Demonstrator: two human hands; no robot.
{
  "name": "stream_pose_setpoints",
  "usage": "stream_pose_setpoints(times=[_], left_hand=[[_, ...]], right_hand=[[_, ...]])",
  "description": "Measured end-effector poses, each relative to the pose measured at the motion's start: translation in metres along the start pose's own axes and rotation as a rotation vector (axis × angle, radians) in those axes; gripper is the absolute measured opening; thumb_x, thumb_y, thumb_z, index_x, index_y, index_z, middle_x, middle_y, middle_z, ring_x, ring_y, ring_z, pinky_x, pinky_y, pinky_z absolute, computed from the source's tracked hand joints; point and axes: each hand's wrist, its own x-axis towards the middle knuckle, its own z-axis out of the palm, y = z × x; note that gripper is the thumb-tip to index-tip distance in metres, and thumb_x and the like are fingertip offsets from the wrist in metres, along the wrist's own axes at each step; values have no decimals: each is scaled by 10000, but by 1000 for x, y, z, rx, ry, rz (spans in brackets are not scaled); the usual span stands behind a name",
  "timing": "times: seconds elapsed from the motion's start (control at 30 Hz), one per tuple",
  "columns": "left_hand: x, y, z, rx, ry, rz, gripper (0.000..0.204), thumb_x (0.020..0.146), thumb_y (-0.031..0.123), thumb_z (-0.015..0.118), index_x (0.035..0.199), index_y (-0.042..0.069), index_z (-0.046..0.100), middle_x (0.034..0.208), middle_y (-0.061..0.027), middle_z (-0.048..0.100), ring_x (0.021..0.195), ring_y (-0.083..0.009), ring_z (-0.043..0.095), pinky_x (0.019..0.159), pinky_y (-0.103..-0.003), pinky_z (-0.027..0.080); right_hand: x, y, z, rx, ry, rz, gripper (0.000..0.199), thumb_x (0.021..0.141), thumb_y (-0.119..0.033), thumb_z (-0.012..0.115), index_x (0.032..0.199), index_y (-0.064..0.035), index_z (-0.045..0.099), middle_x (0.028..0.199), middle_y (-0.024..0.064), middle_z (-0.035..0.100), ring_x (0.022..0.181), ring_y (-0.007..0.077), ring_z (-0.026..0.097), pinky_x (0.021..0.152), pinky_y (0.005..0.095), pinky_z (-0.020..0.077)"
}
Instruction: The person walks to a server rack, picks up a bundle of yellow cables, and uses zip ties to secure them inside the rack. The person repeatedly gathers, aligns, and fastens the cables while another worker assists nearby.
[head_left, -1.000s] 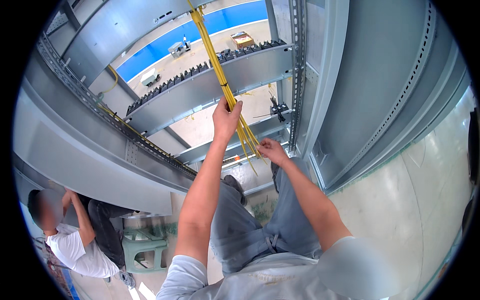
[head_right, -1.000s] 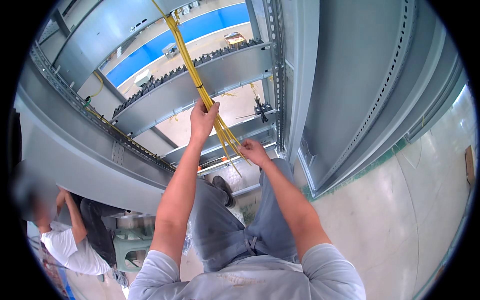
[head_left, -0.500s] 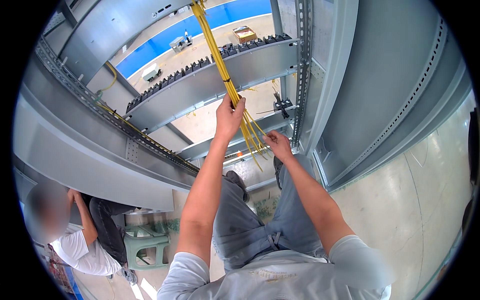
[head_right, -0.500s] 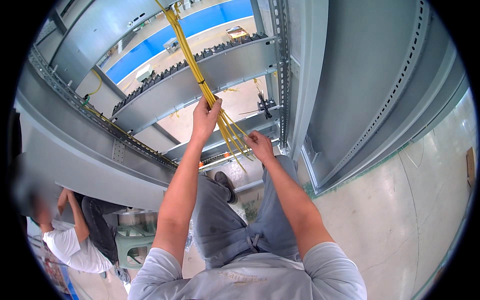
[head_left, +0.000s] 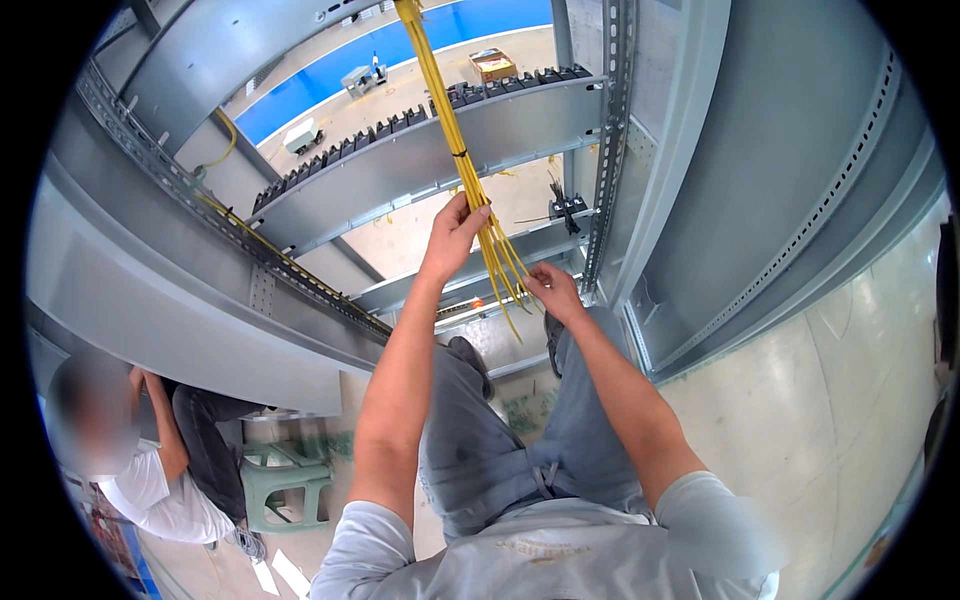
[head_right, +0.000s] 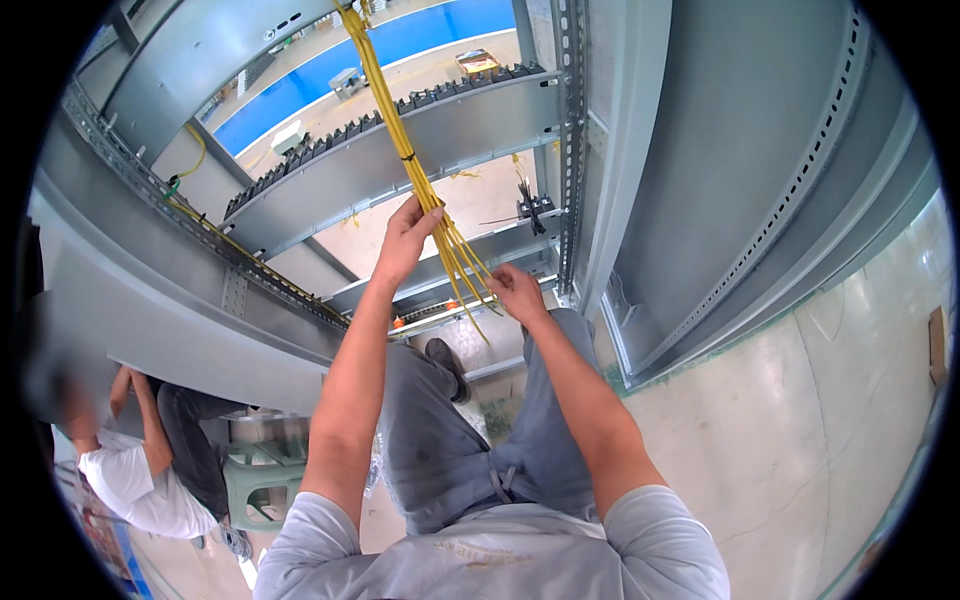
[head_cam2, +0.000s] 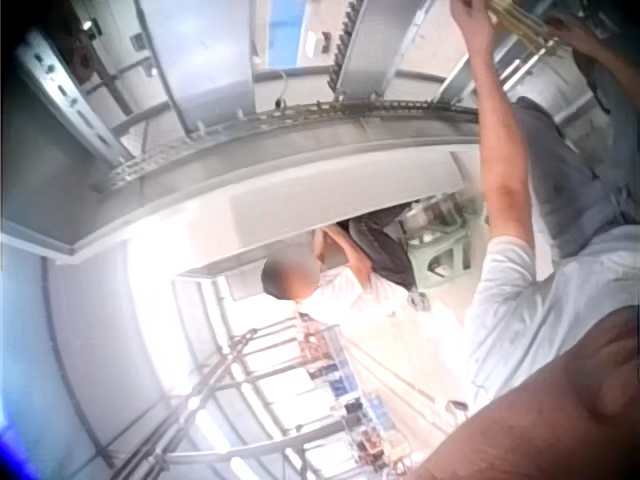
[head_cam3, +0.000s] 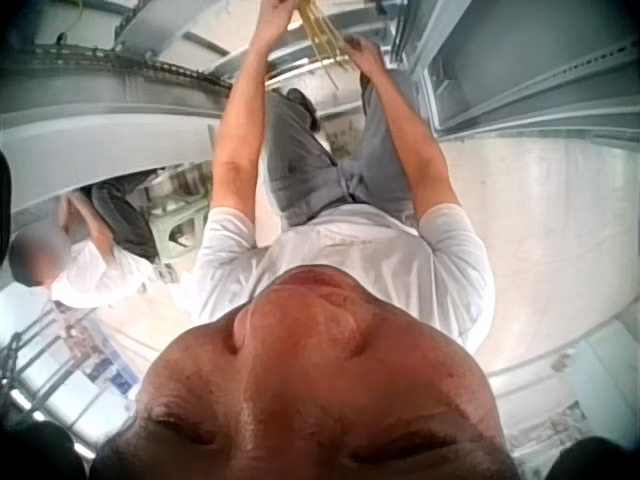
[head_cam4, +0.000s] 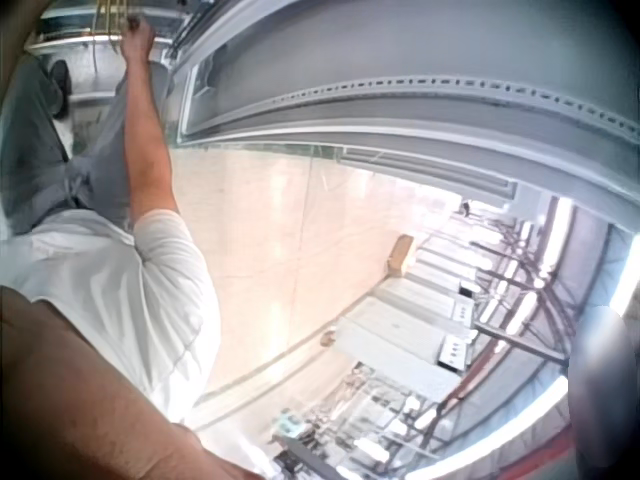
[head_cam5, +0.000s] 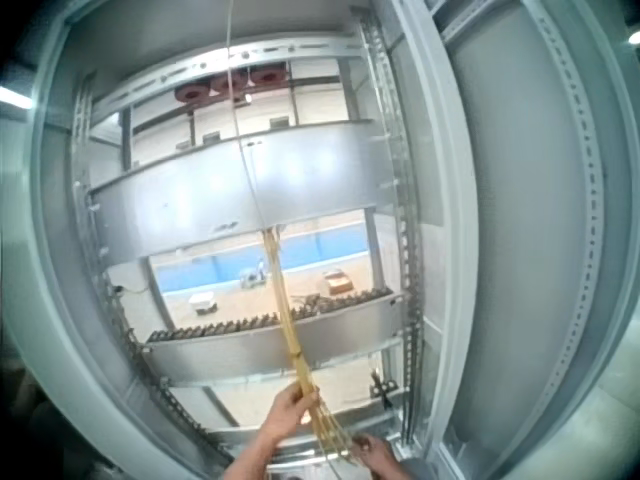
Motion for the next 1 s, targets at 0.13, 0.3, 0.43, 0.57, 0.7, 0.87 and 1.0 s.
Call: stream_pose_setpoints(times=[0.13, 0.3, 0.43, 0.57, 0.7, 0.87, 1.0], left_hand=[[-2, -3, -5, 41, 6, 3, 223, 1001, 183, 643, 1112, -10, 624, 907, -28, 651, 847, -101, 593, 785, -283, 486], [1, -8, -8, 125, -25, 1, 239, 1021, 179, 632, 1164, -10, 603, 975, -42, 665, 909, -114, 625, 848, -293, 511], [0, -14, -8, 81, 0, 20, 227, 1004, 204, 650, 1105, 2, 627, 903, -43, 668, 826, -113, 593, 762, -296, 489], [-4, -29, -10, -8, 1, -19, 239, 998, 220, 653, 1100, 3, 643, 899, -57, 689, 804, -126, 600, 755, -306, 495], [-20, -39, 1, 89, -78, -87, 225, 1027, 205, 614, 1134, 10, 650, 977, -43, 696, 907, -123, 631, 841, -312, 517], [-45, -68, -1, -5, -139, -168, 232, 1032, 238, 614, 1095, 21, 667, 956, -51, 715, 879, -114, 638, 787, -306, 520], [-56, -69, 3, -105, -111, -172, 265, 1004, 205, 651, 1170, 7, 591, 921, -79, 733, 794, -111, 637, 699, -285, 507]], right_hand=[[-3, -6, 2, 95, -26, -22, 334, 922, -257, 742, 1143, -9, 702, 994, 113, 748, 914, 194, 708, 861, 333, 548], [0, -26, -6, 227, -27, -49, 363, 941, -235, 726, 1224, -9, 696, 1049, 105, 744, 954, 166, 685, 898, 311, 529], [17, -98, -18, 199, -35, -140, 350, 988, -233, 667, 1245, 4, 688, 1080, 100, 738, 979, 151, 676, 910, 293, 515], [47, -162, -22, 226, -67, -208, 369, 1025, -272, 605, 1258, 2, 684, 1095, 87, 736, 1011, 158, 684, 885, 307, 534], [72, -189, -30, 259, -174, -153, 371, 1036, -283, 589, 1269, -8, 679, 1099, 69, 730, 1027, 164, 689, 859, 323, 554], [82, -195, -22, 190, -260, -120, 344, 1030, -262, 616, 1256, -12, 684, 1076, 49, 722, 987, 134, 684, 806, 295, 563], [90, -189, -27, 145, -270, -137, 317, 1021, -262, 630, 1212, -18, 699, 1042, 36, 722, 947, 125, 676, 764, 290, 565]])
